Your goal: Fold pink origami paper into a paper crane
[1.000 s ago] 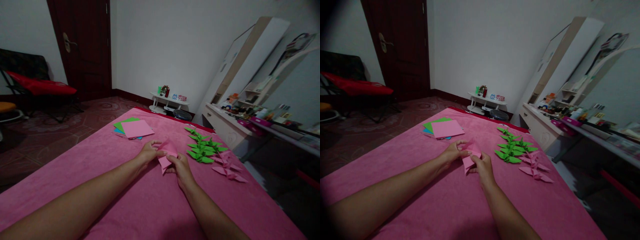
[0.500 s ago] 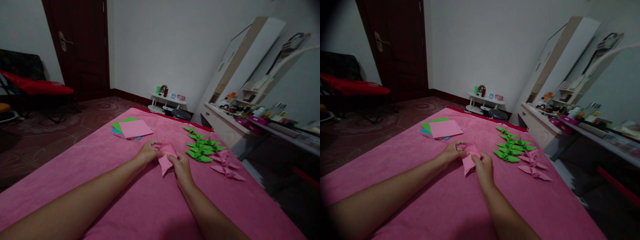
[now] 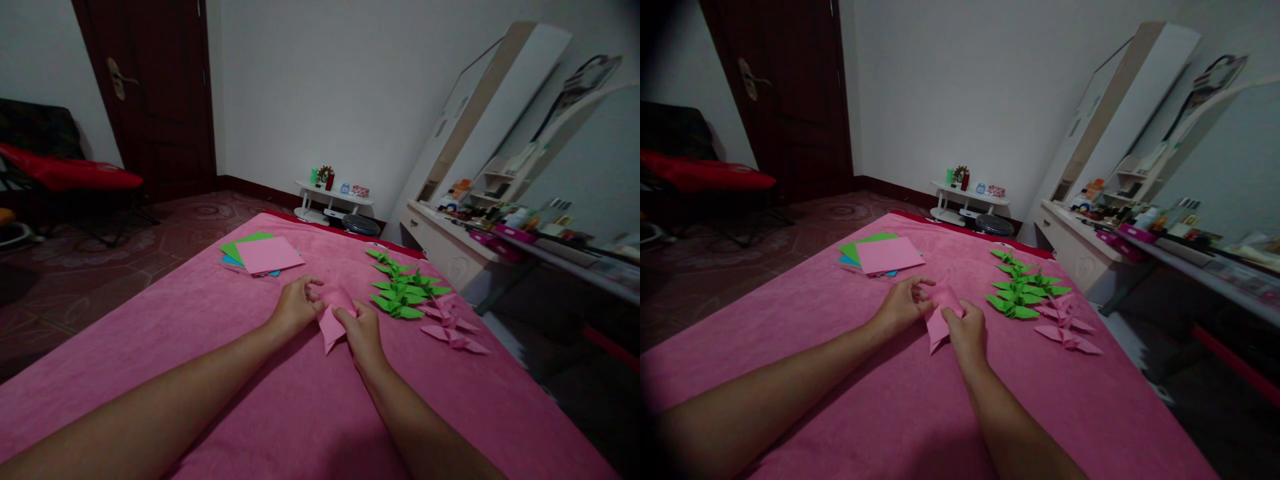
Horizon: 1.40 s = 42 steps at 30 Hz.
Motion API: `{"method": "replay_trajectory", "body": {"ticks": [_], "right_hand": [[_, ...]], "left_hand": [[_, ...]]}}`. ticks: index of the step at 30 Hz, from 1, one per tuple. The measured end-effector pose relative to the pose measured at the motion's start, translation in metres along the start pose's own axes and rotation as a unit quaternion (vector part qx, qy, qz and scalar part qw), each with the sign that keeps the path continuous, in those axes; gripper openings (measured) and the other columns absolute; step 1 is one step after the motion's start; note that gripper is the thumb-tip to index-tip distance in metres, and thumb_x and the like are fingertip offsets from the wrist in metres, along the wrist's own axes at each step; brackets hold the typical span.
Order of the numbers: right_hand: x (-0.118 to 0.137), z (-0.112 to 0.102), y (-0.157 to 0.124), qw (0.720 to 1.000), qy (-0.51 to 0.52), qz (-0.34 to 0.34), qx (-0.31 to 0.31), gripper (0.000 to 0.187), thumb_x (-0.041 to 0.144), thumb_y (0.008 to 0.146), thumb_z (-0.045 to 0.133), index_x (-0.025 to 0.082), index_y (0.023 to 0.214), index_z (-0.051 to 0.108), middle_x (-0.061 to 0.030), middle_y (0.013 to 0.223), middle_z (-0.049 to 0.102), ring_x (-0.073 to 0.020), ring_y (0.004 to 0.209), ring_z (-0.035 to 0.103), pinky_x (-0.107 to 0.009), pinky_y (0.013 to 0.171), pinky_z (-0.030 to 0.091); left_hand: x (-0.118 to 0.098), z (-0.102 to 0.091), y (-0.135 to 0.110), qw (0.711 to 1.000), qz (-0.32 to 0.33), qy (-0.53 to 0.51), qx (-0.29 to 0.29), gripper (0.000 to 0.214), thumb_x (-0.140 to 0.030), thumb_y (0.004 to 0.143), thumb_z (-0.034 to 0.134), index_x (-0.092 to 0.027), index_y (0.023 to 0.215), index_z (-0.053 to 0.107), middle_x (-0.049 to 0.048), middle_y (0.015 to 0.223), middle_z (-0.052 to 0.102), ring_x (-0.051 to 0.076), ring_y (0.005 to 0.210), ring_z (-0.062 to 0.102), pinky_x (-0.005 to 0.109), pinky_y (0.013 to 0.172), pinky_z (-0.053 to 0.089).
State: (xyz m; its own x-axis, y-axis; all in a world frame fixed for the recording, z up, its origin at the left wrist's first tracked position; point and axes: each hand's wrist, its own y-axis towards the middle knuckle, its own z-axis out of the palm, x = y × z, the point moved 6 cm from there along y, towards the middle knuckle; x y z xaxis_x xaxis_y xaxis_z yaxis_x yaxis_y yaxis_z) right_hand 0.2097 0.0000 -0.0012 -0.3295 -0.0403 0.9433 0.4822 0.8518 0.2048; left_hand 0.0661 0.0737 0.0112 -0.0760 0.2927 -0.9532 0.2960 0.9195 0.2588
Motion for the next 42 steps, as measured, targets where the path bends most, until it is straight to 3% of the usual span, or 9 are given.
{"method": "replay_trajectory", "body": {"ticks": [6,10,16,20,22,25,29,33,42], "right_hand": [[0.003,0.0,-0.001,1.0,-0.019,-0.013,-0.004,0.02,0.036,0.065,0.06,0.017,0.059,0.059,0.0041,0.049,0.051,-0.0127,0.051,0.047,-0.021,0.047,0.034],[0.003,0.002,0.001,0.999,-0.028,-0.015,0.018,0.019,0.035,0.065,0.061,0.016,0.063,0.063,0.003,0.053,0.054,-0.013,0.053,0.048,-0.021,0.048,0.035],[-0.004,0.002,0.004,0.999,-0.007,0.002,0.034,0.021,0.036,0.063,0.064,0.014,0.065,0.065,0.0007,0.056,0.06,-0.0145,0.054,0.052,-0.022,0.048,0.036],[-0.008,0.001,0.006,0.996,0.083,0.023,0.028,0.024,0.035,0.063,0.068,0.014,0.074,0.066,-0.0011,0.065,0.066,-0.0164,0.058,0.056,-0.024,0.053,0.042],[-0.008,0.002,0.007,0.986,0.155,0.038,0.039,0.026,0.032,0.063,0.071,0.013,0.08,0.067,-0.0036,0.074,0.069,-0.0178,0.063,0.059,-0.027,0.059,0.045],[-0.005,0.006,0.008,0.96,0.257,0.074,0.081,0.026,0.028,0.063,0.073,0.013,0.083,0.067,-0.0056,0.08,0.07,-0.0187,0.067,0.062,-0.031,0.068,0.048],[0.0,0.007,0.008,0.93,0.331,0.105,0.121,0.024,0.02,0.061,0.074,0.016,0.084,0.068,-0.0036,0.079,0.071,-0.0185,0.069,0.063,-0.032,0.072,0.049],[0.002,0.006,0.007,0.927,0.336,0.101,0.134,0.021,0.014,0.057,0.072,0.017,0.078,0.068,-0.0006,0.072,0.069,-0.0173,0.064,0.062,-0.031,0.068,0.05],[0.005,0.009,0.006,0.939,0.302,0.107,0.127,0.028,0.022,0.054,0.076,0.015,0.08,0.069,-0.0046,0.076,0.072,-0.023,0.072,0.066,-0.037,0.076,0.05]], "left_hand": [[-0.005,-0.003,0.0,0.995,0.026,0.1,-0.002,0.025,-0.024,0.063,0.065,-0.014,0.085,0.065,0.0003,0.06,0.059,0.013,0.054,0.053,0.022,0.049,0.035],[0.0,0.0,-0.001,0.996,0.004,0.092,0.021,0.015,-0.023,0.064,0.063,-0.013,0.075,0.064,0.0015,0.059,0.059,0.013,0.052,0.052,0.022,0.049,0.034],[-0.008,0.001,-0.004,0.992,0.054,0.111,0.027,0.006,-0.02,0.066,0.061,-0.014,0.065,0.064,0.0006,0.058,0.058,0.011,0.053,0.049,0.022,0.051,0.033],[-0.009,0.004,-0.005,0.998,-0.002,-0.04,0.049,0.031,-0.041,0.074,0.059,-0.014,0.061,0.061,-0.0005,0.05,0.052,0.01,0.047,0.044,0.021,0.048,0.032],[-0.008,0.008,-0.007,0.982,-0.058,-0.17,0.065,0.041,-0.051,0.079,0.052,-0.013,0.067,0.063,-0.0002,0.049,0.051,0.009,0.044,0.044,0.021,0.046,0.032],[-0.011,0.011,-0.012,0.952,-0.1,-0.277,0.079,0.038,-0.049,0.073,0.062,-0.011,0.076,0.065,0.0031,0.057,0.057,0.009,0.048,0.049,0.021,0.048,0.035],[-0.018,0.02,-0.021,0.921,-0.117,-0.354,0.115,0.029,-0.038,0.066,0.073,-0.011,0.076,0.066,0.0043,0.067,0.061,0.009,0.055,0.051,0.021,0.053,0.037],[-0.022,0.029,-0.028,0.892,-0.127,-0.416,0.128,0.025,-0.032,0.064,0.076,-0.012,0.075,0.066,0.0004,0.062,0.057,0.005,0.051,0.047,0.02,0.052,0.036],[-0.014,0.029,-0.028,0.887,-0.156,-0.417,0.122,0.029,-0.037,0.062,0.076,-0.012,0.072,0.065,-0.0023,0.056,0.053,0.004,0.046,0.043,0.018,0.047,0.031]]}}
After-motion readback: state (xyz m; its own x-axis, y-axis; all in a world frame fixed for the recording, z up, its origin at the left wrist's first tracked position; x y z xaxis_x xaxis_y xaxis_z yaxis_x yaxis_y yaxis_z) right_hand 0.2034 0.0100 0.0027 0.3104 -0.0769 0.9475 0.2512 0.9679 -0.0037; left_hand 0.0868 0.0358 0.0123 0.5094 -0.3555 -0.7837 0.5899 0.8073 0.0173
